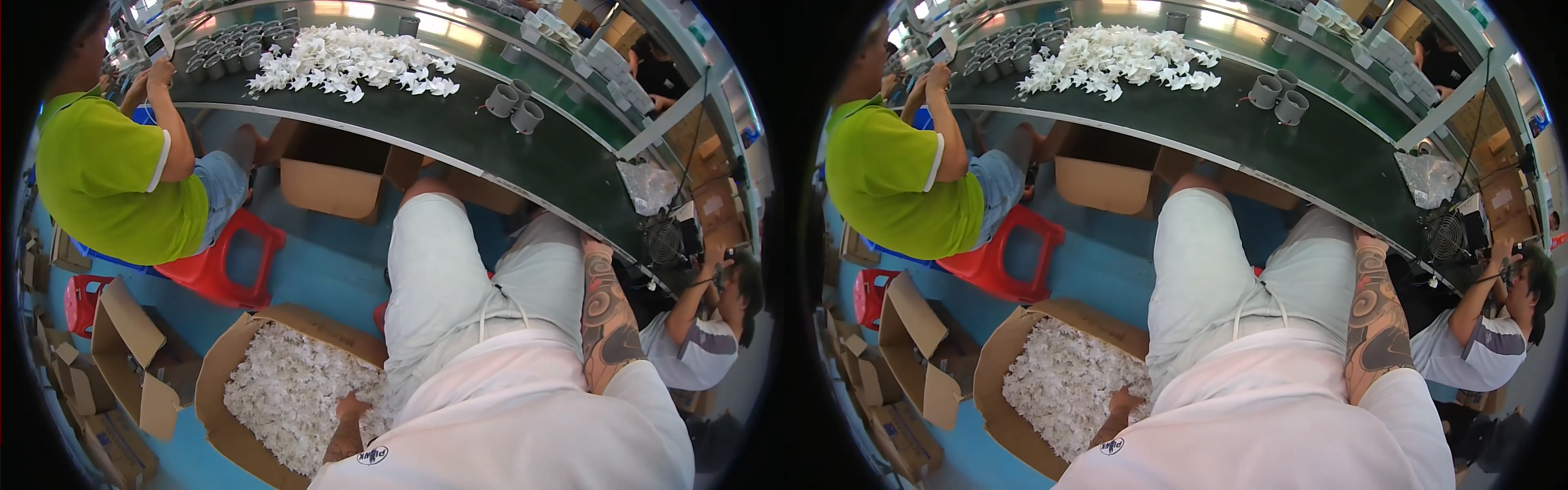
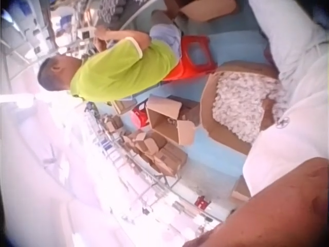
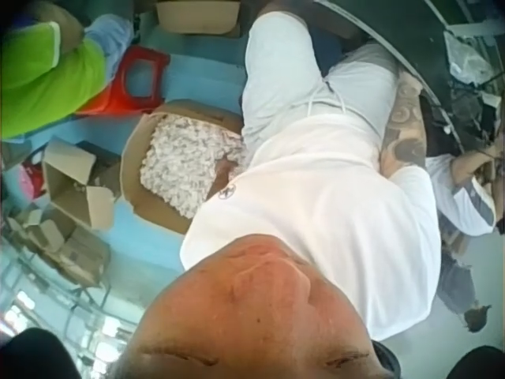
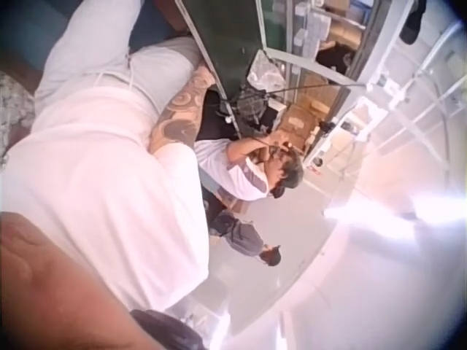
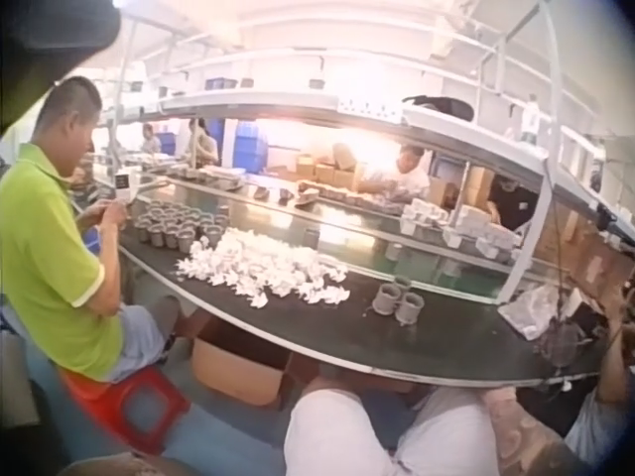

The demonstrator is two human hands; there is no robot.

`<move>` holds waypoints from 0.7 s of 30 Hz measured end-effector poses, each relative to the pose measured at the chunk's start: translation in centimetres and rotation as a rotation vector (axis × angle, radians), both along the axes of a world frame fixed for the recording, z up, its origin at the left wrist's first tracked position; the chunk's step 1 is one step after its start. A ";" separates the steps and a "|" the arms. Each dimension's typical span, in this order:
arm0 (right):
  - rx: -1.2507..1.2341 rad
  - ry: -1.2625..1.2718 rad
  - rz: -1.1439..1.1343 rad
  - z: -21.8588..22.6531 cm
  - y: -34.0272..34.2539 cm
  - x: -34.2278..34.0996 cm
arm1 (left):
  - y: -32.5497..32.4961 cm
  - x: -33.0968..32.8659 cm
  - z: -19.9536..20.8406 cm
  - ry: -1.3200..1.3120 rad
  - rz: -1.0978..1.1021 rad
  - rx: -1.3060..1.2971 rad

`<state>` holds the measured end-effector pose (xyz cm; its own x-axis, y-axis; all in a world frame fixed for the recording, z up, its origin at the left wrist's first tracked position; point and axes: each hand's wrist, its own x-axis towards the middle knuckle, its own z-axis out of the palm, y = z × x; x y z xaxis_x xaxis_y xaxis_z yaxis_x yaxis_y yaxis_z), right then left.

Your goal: The person assembles small plastic components by hand, inserting white pieces into grey housings on a production line.

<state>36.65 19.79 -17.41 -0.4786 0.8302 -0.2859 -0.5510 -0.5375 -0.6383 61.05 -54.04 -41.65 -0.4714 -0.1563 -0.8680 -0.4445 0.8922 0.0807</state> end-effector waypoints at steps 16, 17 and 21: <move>-0.118 0.423 0.335 -0.5 -0.1 2.7 | -3.3 -3.0 10.8 0.290 0.812 0.147; -0.119 0.449 0.420 -0.6 -1.6 2.0 | -3.8 -3.0 12.2 0.361 0.985 0.187; -0.222 0.439 0.551 -4.3 -4.5 0.8 | -2.9 -8.6 23.3 0.544 1.367 0.467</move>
<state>37.42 15.31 -21.72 -0.9183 0.3815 -0.1054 -0.3439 -0.9010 -0.2646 52.47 -56.91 -18.32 -0.4647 -0.4906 -0.7371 -0.6994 -0.3071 0.6454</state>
